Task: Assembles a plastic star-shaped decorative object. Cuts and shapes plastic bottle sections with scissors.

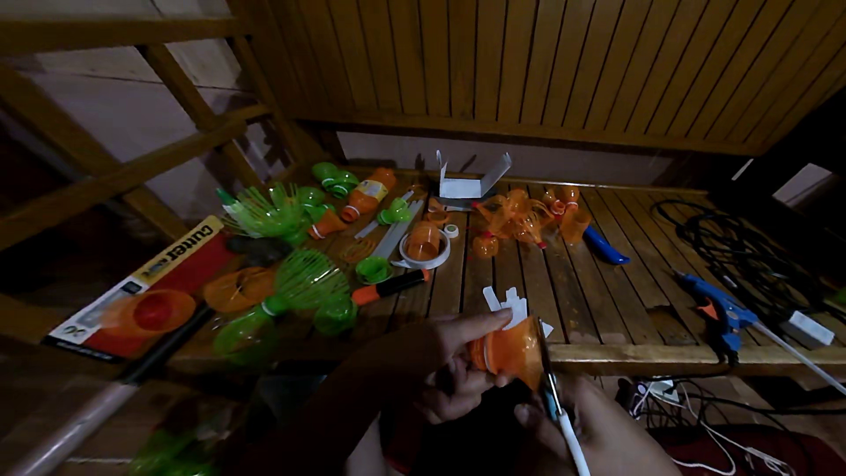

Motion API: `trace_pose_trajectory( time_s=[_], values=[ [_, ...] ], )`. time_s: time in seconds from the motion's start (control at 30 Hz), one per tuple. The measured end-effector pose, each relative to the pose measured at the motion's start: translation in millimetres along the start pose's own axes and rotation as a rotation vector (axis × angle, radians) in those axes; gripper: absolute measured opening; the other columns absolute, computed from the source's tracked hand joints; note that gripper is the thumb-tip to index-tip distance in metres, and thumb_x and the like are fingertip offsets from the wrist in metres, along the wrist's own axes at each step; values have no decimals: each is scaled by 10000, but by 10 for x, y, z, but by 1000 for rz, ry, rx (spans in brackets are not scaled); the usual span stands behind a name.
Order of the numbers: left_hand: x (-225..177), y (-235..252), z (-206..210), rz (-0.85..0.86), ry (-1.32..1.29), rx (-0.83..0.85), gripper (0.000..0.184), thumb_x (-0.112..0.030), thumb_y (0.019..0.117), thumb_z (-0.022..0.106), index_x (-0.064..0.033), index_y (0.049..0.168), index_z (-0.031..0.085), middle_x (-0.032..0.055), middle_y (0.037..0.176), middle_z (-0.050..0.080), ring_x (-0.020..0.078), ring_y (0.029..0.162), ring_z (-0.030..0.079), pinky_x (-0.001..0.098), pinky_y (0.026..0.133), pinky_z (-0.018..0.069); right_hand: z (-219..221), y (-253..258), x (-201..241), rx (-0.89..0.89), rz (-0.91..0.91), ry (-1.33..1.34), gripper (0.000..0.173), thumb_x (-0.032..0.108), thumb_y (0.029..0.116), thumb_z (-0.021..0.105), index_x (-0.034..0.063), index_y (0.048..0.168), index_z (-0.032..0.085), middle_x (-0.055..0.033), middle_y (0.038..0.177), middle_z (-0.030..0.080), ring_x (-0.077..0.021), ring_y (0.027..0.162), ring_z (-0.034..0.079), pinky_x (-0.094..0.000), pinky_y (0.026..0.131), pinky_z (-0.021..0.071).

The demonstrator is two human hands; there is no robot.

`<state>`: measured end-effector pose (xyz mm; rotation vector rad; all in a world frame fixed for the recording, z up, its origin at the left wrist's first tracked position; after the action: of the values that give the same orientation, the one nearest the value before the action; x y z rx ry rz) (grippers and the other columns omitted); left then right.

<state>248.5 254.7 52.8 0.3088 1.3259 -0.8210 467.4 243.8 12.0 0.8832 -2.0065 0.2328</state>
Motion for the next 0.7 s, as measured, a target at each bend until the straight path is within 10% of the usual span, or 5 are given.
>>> trace_pose_trajectory(
  time_s=[0.53,0.6,0.7],
  values=[
    [28,87,-18,-205,-217,191,715,-584,1065,61,-210,666,522,-76,477,420,-20,324,376,135,298,299,28,-13,-45,-50,-13,-37,272,180,975,598,-28,801,621,-36,593,499,-52,528,453,-219,510,375],
    [69,78,-6,-110,-223,116,768,-687,1011,44,-200,773,589,-62,529,499,0,364,461,155,330,379,39,-20,-42,-43,17,21,268,182,978,604,-22,804,619,-12,597,485,-21,534,439,-193,514,368],
    [186,61,40,327,-36,-81,513,-633,1047,250,-221,1238,487,-71,872,695,56,615,670,213,522,568,77,-21,-62,-65,20,111,291,209,1008,591,-1,807,601,27,597,467,28,529,422,-151,507,354]
  ],
)
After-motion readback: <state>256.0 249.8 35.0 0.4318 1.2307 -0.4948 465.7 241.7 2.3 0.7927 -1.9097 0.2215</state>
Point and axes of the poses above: each hand's wrist, its own y-axis towards the middle knuckle, its own z-axis out of the palm, x = y × z, the point moved 2 cm from there along y, towards the middle knuckle
